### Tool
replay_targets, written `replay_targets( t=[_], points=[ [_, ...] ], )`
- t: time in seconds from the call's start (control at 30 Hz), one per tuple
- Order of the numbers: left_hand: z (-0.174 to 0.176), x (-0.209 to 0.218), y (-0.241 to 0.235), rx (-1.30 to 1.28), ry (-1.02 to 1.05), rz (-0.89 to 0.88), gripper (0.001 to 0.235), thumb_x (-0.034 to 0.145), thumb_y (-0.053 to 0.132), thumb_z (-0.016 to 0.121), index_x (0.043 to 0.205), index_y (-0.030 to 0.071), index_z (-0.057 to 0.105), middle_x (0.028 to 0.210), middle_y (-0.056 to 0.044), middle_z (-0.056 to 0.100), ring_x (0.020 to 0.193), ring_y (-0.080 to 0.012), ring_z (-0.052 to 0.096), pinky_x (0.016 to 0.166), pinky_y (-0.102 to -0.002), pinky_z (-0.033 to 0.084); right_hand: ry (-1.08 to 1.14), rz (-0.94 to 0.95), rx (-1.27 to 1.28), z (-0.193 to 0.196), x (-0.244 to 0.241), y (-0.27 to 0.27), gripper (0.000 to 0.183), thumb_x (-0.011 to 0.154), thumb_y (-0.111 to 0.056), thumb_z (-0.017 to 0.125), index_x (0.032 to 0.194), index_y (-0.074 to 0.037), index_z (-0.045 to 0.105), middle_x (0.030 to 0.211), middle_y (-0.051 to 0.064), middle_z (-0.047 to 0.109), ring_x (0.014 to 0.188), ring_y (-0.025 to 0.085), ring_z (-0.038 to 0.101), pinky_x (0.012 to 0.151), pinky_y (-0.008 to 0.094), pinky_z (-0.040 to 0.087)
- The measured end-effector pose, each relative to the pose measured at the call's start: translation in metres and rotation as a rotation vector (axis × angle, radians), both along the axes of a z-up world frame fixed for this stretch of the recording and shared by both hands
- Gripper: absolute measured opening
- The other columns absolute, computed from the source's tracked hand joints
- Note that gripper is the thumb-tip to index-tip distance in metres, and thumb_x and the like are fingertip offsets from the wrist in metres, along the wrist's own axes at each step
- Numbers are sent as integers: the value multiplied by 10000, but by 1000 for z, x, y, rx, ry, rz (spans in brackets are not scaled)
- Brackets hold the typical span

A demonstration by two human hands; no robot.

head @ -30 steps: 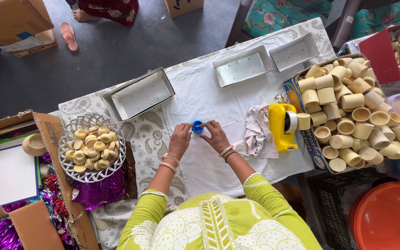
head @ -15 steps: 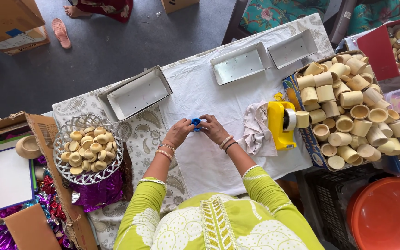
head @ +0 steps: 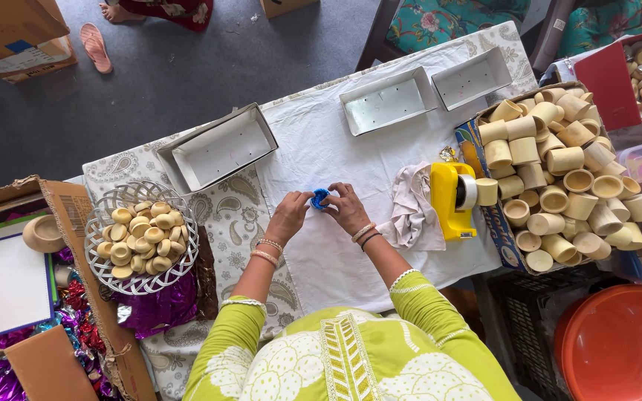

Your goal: The person wraps small beige cups in shiny metallic foil, using a hot glue gun to secure the wrapping. They then place the wrapped cups into white rectangular boxes on the table.

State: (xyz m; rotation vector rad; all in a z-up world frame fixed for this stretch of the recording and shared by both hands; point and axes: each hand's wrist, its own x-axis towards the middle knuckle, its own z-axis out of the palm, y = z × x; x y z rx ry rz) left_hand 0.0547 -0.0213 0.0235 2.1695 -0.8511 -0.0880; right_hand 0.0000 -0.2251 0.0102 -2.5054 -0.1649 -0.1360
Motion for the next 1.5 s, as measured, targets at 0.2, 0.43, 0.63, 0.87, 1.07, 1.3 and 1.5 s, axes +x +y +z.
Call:
replay_targets(
  t=[0.2, 0.43, 0.63, 0.87, 1.07, 1.3, 1.5],
  points=[
    [10, -6, -8, 179, -184, -69, 482, 789, 101, 772, 1259, 100, 667, 1242, -113, 618, 1109, -319, 582, 912, -418, 520, 42, 23, 61, 9, -1, 1, 251, 763, -84, 812, 995, -148, 742, 1242, 64, 593, 1163, 313, 543, 958, 393, 520],
    [-6, -14, -14, 378, -238, -77, 486, 816, 139, 746, 1286, 66, 650, 1321, -130, 578, 1186, -349, 555, 869, -443, 513, 146, -203, 457, -11, 8, 1, 231, 864, -27, 667, 1077, -101, 718, 1112, 76, 653, 961, 243, 705, 808, 338, 621],
    [-18, -18, -17, 416, -283, -44, 414, 880, 86, 658, 1292, 57, 644, 1343, -125, 573, 1212, -347, 552, 888, -440, 513, 176, -193, 115, -16, 21, 14, 140, 929, -144, 702, 1062, -98, 699, 1010, 92, 698, 849, 287, 720, 746, 390, 590],
    [-5, -20, -13, 70, -37, 91, 425, 780, 90, 716, 1200, 63, 659, 1228, -144, 642, 1101, -345, 597, 892, -444, 523, 68, -115, -161, -13, 22, 26, 114, 915, -83, 611, 999, -68, 535, 954, 116, 621, 889, 329, 664, 691, 448, 563],
    [-40, -6, -34, 90, 228, 342, 193, 916, 181, 705, 1077, 90, 648, 884, -145, 707, 829, -337, 697, 764, -454, 559, 66, -143, -139, -22, 19, 26, 86, 932, -67, 598, 982, -65, 529, 932, 121, 614, 872, 329, 661, 707, 450, 558],
    [-47, -2, -58, 288, 67, 275, 61, 879, 82, 605, 927, 80, 567, 855, -135, 714, 845, -363, 702, 729, -501, 555, 41, -137, -73, -14, 15, 25, 103, 909, -67, 619, 953, -67, 526, 916, 123, 621, 841, 331, 663, 705, 448, 553],
    [-50, 11, -48, 395, 240, 282, 96, 935, 142, 644, 1011, 91, 614, 836, -148, 694, 858, -375, 689, 773, -495, 554, 148, -214, 165, 0, 19, 19, 204, 906, -93, 681, 1079, -83, 572, 930, 100, 651, 797, 318, 682, 702, 426, 554]
  ],
)
